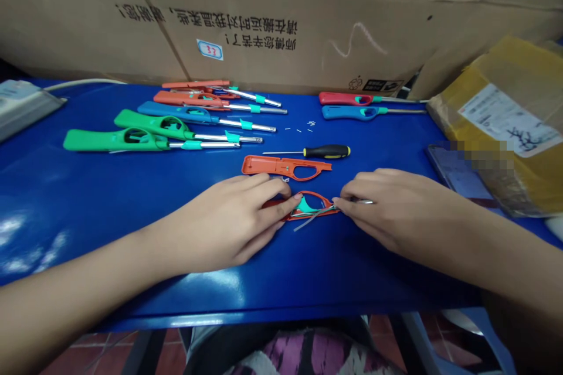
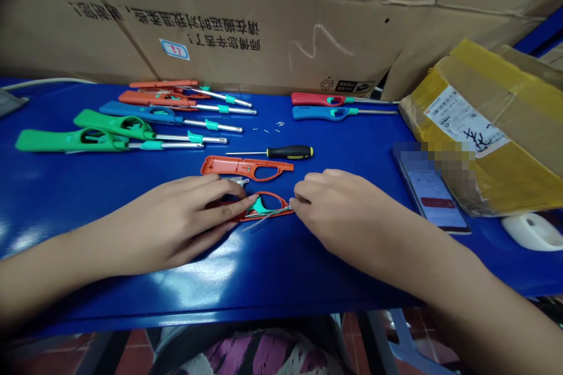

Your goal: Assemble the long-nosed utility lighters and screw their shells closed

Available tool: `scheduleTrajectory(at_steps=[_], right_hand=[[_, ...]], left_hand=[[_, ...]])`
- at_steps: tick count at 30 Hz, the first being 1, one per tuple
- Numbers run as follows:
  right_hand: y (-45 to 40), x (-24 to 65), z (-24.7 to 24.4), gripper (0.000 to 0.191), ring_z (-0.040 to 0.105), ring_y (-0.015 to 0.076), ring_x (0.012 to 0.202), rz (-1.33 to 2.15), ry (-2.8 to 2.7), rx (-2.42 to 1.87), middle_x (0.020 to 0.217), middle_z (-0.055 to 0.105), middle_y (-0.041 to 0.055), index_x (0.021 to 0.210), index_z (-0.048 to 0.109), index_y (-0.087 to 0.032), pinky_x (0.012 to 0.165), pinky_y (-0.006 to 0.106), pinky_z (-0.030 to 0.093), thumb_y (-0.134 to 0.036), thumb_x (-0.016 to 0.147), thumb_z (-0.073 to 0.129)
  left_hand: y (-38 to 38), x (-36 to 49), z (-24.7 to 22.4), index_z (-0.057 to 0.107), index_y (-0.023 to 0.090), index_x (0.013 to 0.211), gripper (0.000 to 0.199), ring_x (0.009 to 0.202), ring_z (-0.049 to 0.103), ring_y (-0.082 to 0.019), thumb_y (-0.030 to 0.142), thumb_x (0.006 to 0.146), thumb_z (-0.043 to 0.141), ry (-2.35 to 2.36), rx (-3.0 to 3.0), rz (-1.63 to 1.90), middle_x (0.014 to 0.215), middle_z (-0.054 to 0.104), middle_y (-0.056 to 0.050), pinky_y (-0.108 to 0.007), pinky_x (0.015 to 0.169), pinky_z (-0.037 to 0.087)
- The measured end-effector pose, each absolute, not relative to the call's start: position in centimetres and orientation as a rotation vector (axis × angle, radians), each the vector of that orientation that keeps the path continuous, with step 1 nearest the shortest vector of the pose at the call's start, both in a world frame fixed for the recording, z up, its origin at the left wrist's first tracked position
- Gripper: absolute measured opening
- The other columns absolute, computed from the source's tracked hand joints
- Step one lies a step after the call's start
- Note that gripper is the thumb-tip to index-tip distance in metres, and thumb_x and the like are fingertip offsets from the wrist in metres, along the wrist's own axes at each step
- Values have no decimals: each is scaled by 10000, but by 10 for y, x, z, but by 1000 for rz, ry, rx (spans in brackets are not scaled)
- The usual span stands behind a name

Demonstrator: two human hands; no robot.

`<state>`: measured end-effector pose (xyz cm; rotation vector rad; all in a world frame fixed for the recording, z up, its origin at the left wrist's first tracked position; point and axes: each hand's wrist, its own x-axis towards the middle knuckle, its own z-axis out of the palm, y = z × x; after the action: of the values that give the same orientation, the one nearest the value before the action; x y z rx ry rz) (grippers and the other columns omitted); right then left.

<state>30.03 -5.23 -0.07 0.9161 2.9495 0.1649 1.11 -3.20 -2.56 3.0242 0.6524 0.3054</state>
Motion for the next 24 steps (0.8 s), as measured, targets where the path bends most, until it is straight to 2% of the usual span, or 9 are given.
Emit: scheduleTrajectory(at_steps=[2, 6, 11, 18, 21, 24], right_hand=[[-59, 298, -6, 210, 604, 215, 820, 227, 2865, 928, 991, 712, 61, 1028, 718, -198, 758, 368, 440, -115, 908, 568], [-73, 288, -13, 175, 575, 246, 849, 373, 2823, 973, 968, 695, 95, 946, 730, -181, 749, 386, 411, -113, 873, 586], [-71, 283, -3, 171, 533, 232, 777, 258, 2862, 952, 809, 642, 83, 794, 714, -190, 677, 366, 356, -152, 896, 581], [-49, 299, 15, 261, 621, 220, 890, -96, 2909, 1253, 931, 698, 59, 922, 740, -215, 783, 359, 420, -287, 997, 500], [-49, 301, 16, 235, 670, 209, 860, -233, 2840, 1245, 940, 733, 31, 1073, 725, -246, 725, 338, 436, -329, 996, 519], [-56, 301, 16, 313, 694, 203, 724, -199, 2772, 1194, 861, 756, 20, 1226, 677, -266, 618, 325, 409, -401, 1004, 502]], left_hand=[[-32, 11, -26, 610, 144, 1366, 399, 963, 650, -266, 233, 1000, 480, 654, 3026, 311, 1146, 633, -144, -410, 811, 587], [-33, 11, -25, 602, 157, 1377, 401, 1003, 647, -270, 237, 1005, 477, 652, 3011, 310, 1165, 632, -146, -409, 840, 580], [-31, 13, -25, 596, 163, 1386, 406, 952, 635, -259, 237, 1006, 474, 641, 3000, 311, 1112, 630, -142, -400, 802, 573], [-29, 13, -27, 592, 150, 1387, 408, 979, 628, -261, 224, 999, 488, 619, 3000, 326, 1141, 629, -143, -408, 823, 566], [-30, 14, -27, 596, 148, 1379, 403, 1000, 629, -268, 221, 997, 490, 621, 3000, 345, 1176, 631, -149, -419, 842, 566], [-30, 14, -28, 590, 155, 1387, 409, 1008, 632, -271, 226, 998, 486, 650, 2982, 344, 1189, 632, -151, -426, 845, 568]])
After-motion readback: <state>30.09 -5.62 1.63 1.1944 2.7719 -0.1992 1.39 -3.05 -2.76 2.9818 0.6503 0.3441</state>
